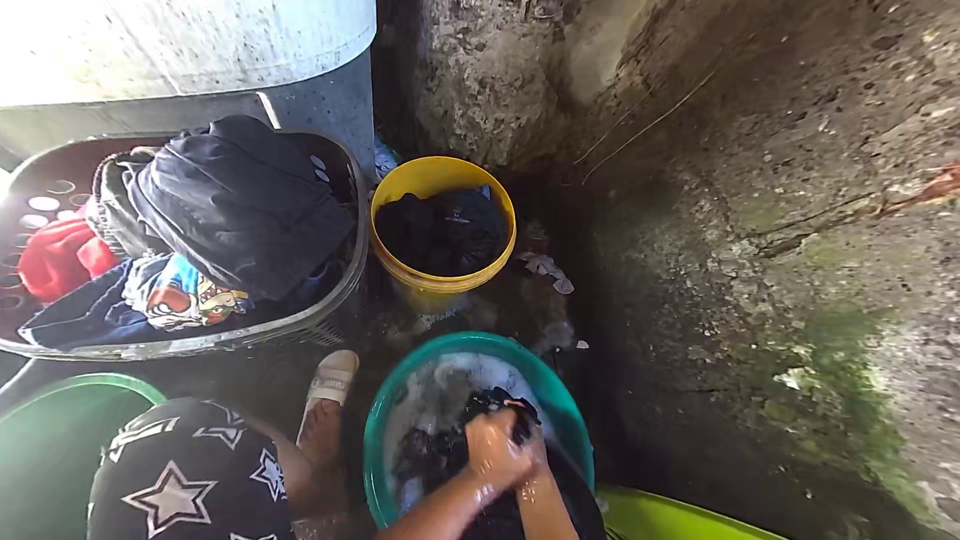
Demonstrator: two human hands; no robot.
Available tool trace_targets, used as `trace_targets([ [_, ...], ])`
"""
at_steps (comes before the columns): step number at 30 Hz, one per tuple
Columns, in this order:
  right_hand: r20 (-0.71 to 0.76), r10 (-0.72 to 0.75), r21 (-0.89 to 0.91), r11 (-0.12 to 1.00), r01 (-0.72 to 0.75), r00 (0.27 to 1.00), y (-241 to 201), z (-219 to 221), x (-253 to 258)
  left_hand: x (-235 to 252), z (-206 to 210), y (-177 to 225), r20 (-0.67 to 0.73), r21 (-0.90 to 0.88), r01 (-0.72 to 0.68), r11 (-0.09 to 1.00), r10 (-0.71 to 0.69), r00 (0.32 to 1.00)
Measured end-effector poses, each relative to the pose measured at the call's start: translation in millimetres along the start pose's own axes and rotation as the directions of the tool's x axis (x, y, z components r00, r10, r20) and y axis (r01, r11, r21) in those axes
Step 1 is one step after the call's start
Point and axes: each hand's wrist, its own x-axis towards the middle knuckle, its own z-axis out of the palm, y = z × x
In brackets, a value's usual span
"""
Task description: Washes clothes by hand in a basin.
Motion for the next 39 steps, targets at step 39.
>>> trace_targets([
  [39, 0.219, -0.661, 0.223, 0.750, 0.623, 0.718, -191, -45, -100, 61, -38, -52, 0.480, 0.476, 0.109, 0.873, -0.362, 0.799],
])
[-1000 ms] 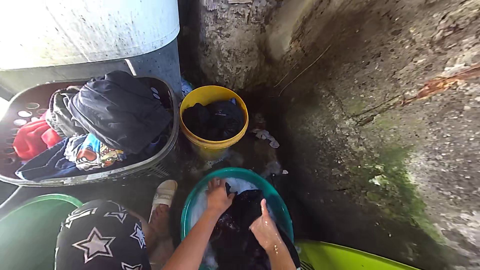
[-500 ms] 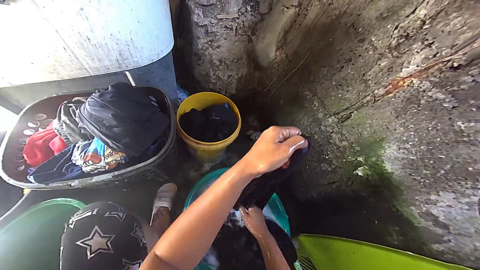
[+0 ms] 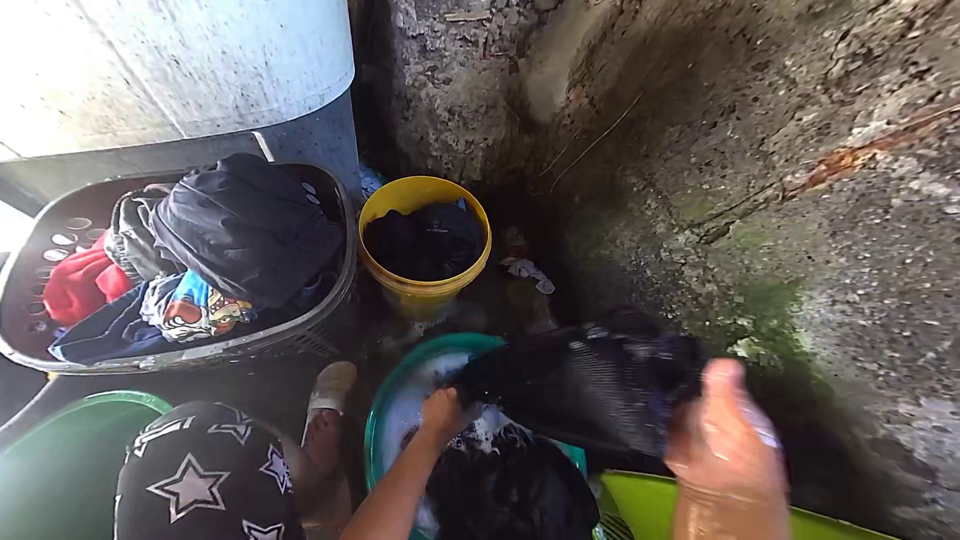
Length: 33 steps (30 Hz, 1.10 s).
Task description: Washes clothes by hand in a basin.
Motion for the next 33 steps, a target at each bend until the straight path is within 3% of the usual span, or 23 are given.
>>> trace_targets([
  [2, -0.011, -0.213, 0.142, 0.967, 0.213, 0.977, -1, -24, 1, 14, 15, -2, -0.044, -0.051, -0.012, 0.999, 0.010, 0.999],
  [3, -0.085, -0.253, 0.211, 0.941, 0.266, 0.964, 13, -37, 1, 17, 18, -1, -0.077, -0.084, -0.069, 0.994, 0.062, 0.995],
  [5, -0.248, -0.103, 0.299, 0.938, 0.177, 0.963, 63, -50, -8, 17, 15, 9, -0.185, -0.202, -0.268, 0.942, 0.232, 0.955],
  [6, -0.291, 0.071, 0.295, 0.955, 0.019, 0.954, 91, -50, -17, 15, 8, 15, -0.236, -0.292, -0.368, 0.883, 0.306, 0.922],
  [8, -0.255, 0.462, 0.364, 0.860, -0.358, 0.850, 135, -48, -32, 12, -6, 25, -0.360, -0.559, -0.521, 0.645, 0.377, 0.853],
  [9, -0.196, 0.554, 0.341, 0.812, -0.473, 0.809, 154, -55, -39, 8, -16, 27, -0.400, -0.678, -0.554, 0.483, 0.390, 0.829],
  [10, -0.178, 0.597, 0.309, 0.789, -0.531, 0.782, 169, -65, -46, 2, -29, 27, -0.420, -0.764, -0.551, 0.337, 0.389, 0.820],
  [12, -0.274, 0.629, 0.273, 0.777, -0.568, 0.728, 187, -85, -55, -11, -56, 15, -0.427, -0.875, -0.474, 0.103, 0.299, 0.853],
  [14, -0.390, 0.630, 0.318, 0.777, -0.543, 0.672, 192, -107, -54, -18, -78, -3, -0.410, -0.912, -0.406, -0.060, 0.102, 0.906],
  [15, -0.440, 0.616, 0.339, 0.788, -0.514, 0.653, 194, -116, -50, -16, -84, -13, -0.391, -0.917, -0.389, -0.086, 0.002, 0.920],
  [17, -0.523, 0.587, 0.365, 0.810, -0.460, 0.618, 201, -123, -39, -4, -83, -38, -0.376, -0.926, -0.376, 0.029, -0.144, 0.915],
  [19, -0.608, 0.538, 0.240, 0.826, -0.510, 0.584, 219, -117, -25, 21, -68, -61, -0.456, -0.838, -0.368, 0.403, -0.145, 0.878],
  [20, -0.631, 0.506, 0.068, 0.792, -0.607, 0.588, 233, -108, -21, 30, -60, -68, -0.474, -0.711, -0.318, 0.627, -0.093, 0.876],
  [21, -0.605, 0.496, -0.174, 0.680, -0.712, 0.622, 248, -97, -20, 37, -51, -70, -0.441, -0.521, -0.227, 0.823, -0.032, 0.897],
  [22, -0.522, 0.530, -0.469, 0.476, -0.744, 0.668, 265, -88, -19, 43, -40, -66, -0.364, -0.321, -0.128, 0.938, 0.002, 0.931],
  [23, -0.398, 0.632, -0.734, 0.216, -0.644, 0.665, 283, -79, -18, 49, -24, -61, -0.302, -0.142, -0.073, 0.987, 0.027, 0.953],
  [24, -0.287, 0.739, -0.900, 0.009, -0.435, 0.609, 300, -68, -18, 55, -2, -60, -0.268, -0.001, -0.058, 0.998, 0.055, 0.962],
  [25, -0.208, 0.813, -0.969, -0.097, -0.226, 0.544, 317, -58, -19, 61, 25, -63, -0.258, 0.099, -0.052, 0.994, 0.076, 0.963],
  [26, -0.161, 0.859, -0.987, -0.143, -0.074, 0.486, 333, -51, -23, 66, 50, -66, -0.237, 0.175, -0.025, 0.984, 0.066, 0.969],
  [28, -0.130, 0.899, -0.983, -0.173, 0.066, 0.419, 351, -44, -26, 70, 82, -68, -0.139, 0.260, -0.001, 0.966, 0.039, 0.990],
  [31, -0.192, 0.924, -0.978, -0.207, 0.009, 0.330, 354, -39, -24, 78, 74, -81, 0.182, 0.202, -0.092, 0.975, 0.055, 0.982],
  [33, -0.246, 0.928, -0.969, -0.232, -0.085, 0.281, 351, -35, -18, 78, 43, -84, 0.296, 0.167, 0.139, 0.976, -0.185, 0.937],
])
